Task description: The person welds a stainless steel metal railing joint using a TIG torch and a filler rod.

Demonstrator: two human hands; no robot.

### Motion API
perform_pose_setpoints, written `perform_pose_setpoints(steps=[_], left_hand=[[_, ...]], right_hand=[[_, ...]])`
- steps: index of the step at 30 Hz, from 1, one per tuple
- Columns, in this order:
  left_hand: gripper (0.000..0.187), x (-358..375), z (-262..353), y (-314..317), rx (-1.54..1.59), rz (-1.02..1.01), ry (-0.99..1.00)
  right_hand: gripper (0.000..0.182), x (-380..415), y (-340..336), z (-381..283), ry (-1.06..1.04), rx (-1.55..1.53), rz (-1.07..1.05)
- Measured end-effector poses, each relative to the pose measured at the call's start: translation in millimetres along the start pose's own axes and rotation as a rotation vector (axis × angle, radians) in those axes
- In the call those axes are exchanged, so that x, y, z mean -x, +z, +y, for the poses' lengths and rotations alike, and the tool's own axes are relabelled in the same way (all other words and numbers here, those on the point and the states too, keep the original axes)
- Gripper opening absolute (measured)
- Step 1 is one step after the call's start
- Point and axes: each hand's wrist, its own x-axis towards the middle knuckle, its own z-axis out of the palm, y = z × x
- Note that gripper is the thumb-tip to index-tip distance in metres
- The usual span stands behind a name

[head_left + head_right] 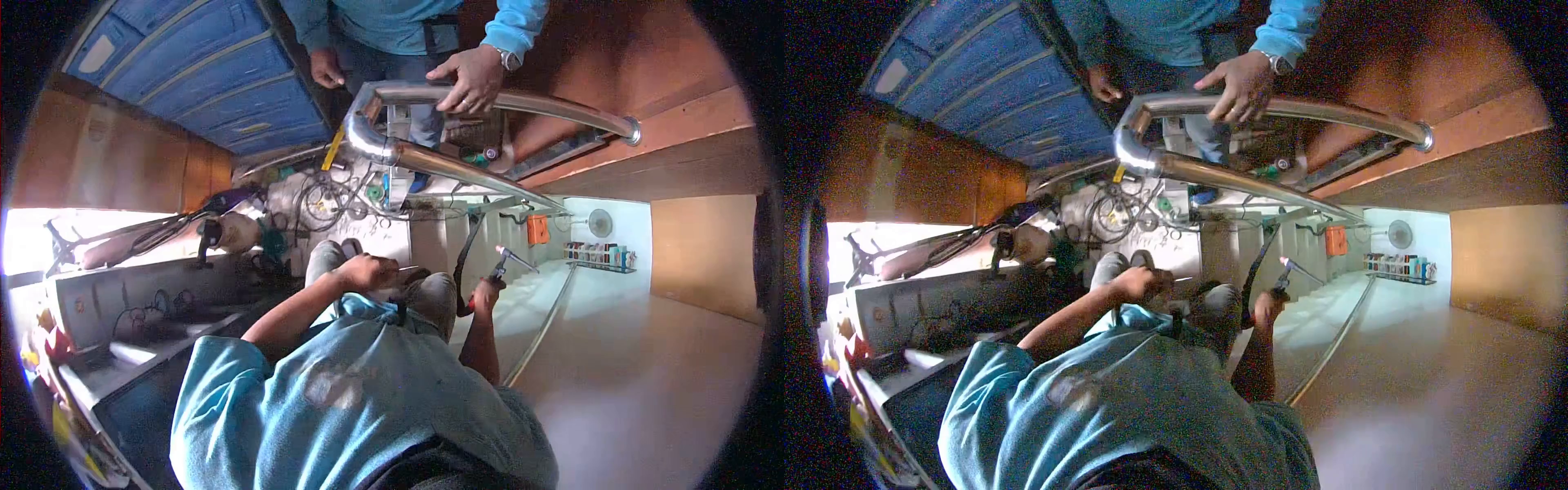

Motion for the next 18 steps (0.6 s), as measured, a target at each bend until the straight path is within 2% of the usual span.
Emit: perform_pose_setpoints(steps=[1,4,6,8,10,12,13,14,16,17,18], left_hand=[[0.028,-1.3,-18.7,21.0,0.064,0.136,0.084],[0.029,16.9,3.4,14.3,0.025,0.232,0.123],[0.033,39.5,44.0,-18.6,0.059,0.126,0.0],[0.033,40.7,42.5,-13.2,0.091,0.253,0.129],[0.037,37.2,42.9,-9.0,0.079,0.393,0.232],[0.041,34.1,47.3,-12.3,0.158,0.354,0.196],[0.043,33.7,47.3,-12.9,0.2,0.332,0.174],[0.061,26.0,40.9,-5.4,0.154,0.4,0.201],[0.075,36.6,91.7,-31.6,0.082,0.37,0.094],[0.085,26.5,84.7,-20.9,0.058,0.36,0.149],[0.071,24.0,101.7,-27.7,0.039,0.361,0.226]], right_hand=[[0.038,17.6,-9.7,-24.5,-0.012,0.061,-0.012],[0.034,26.4,-28.4,-31.6,-0.66,0.393,0.054],[0.037,57.7,-56.3,-70.8,-0.456,0.292,-0.156],[0.037,115.6,-95.0,-131.4,-0.398,0.136,-0.316],[0.034,154.9,-120.0,-172.7,-0.497,-0.077,-0.429],[0.034,177.8,-136.2,-199.9,-0.505,-0.326,-0.568],[0.034,199.1,-146.1,-223.7,-0.592,-0.366,-0.607],[0.035,218.3,-154.6,-246.3,-0.677,-0.409,-0.646],[0.041,252.8,-172.7,-288.0,-0.848,-0.423,-0.717],[0.043,270.6,-179.4,-305.5,-0.891,-0.448,-0.729],[0.045,286.9,-184.3,-320.6,-0.937,-0.473,-0.738]])
